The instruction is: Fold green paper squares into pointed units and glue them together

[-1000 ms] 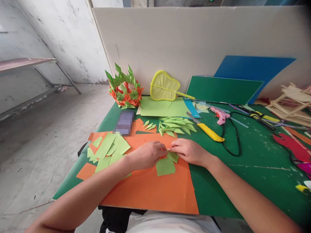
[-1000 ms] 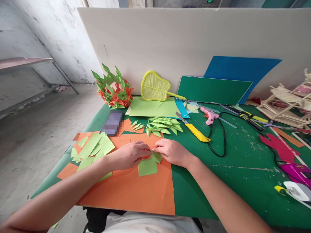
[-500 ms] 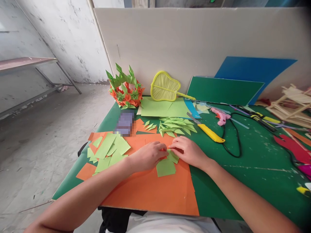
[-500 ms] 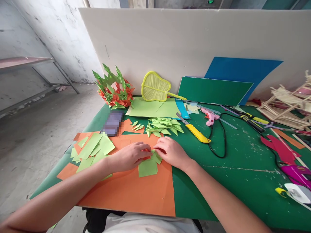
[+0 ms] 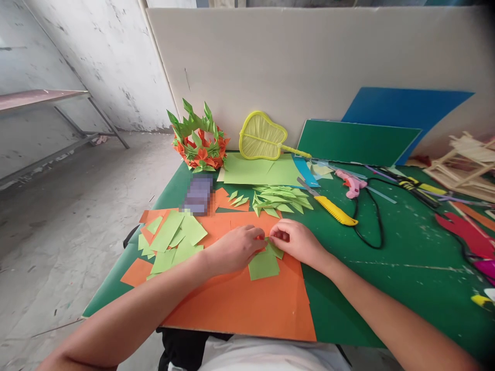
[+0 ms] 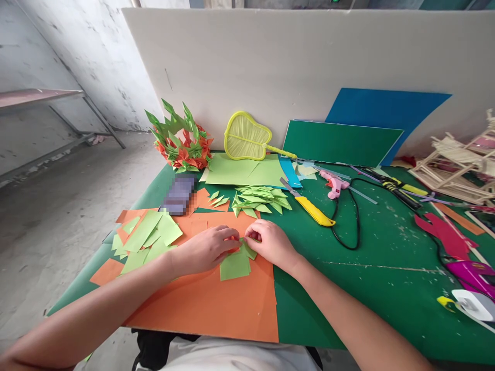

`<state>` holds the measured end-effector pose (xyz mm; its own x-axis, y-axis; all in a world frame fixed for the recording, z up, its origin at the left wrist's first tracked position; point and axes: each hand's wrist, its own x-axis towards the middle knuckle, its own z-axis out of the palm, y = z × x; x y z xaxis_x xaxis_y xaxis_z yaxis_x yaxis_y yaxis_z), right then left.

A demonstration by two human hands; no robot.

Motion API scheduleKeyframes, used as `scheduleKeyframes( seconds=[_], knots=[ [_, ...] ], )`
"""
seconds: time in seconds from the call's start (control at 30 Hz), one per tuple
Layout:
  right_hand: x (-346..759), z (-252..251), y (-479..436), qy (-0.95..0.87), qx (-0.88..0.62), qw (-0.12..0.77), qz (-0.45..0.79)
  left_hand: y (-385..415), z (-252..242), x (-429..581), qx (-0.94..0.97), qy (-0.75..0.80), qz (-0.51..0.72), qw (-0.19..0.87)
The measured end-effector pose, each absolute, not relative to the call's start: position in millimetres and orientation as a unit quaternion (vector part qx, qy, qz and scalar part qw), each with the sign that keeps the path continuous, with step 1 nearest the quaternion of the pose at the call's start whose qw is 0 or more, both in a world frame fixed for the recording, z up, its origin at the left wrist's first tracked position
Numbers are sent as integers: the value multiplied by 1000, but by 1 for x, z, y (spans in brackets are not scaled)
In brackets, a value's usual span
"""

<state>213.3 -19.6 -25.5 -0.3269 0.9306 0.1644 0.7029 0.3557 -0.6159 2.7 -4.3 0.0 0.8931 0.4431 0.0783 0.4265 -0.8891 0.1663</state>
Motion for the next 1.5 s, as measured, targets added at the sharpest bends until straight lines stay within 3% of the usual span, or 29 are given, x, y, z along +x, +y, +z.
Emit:
scheduleKeyframes(
  seconds=[0.67,0.9,1.27,1.5],
  knots=[
    [215,-29,-20,-787,-513,266,216,-2,5,0,976,191,58,90],
    [219,-27,-22,-854,-435,260,119,-3,2,-1,973,196,63,102],
    [224,-22,-24,-923,-341,174,-40,-4,1,-1,970,206,68,106],
    [225,-23,-24,-928,-327,165,-71,-4,1,-1,971,205,70,105]
  ],
)
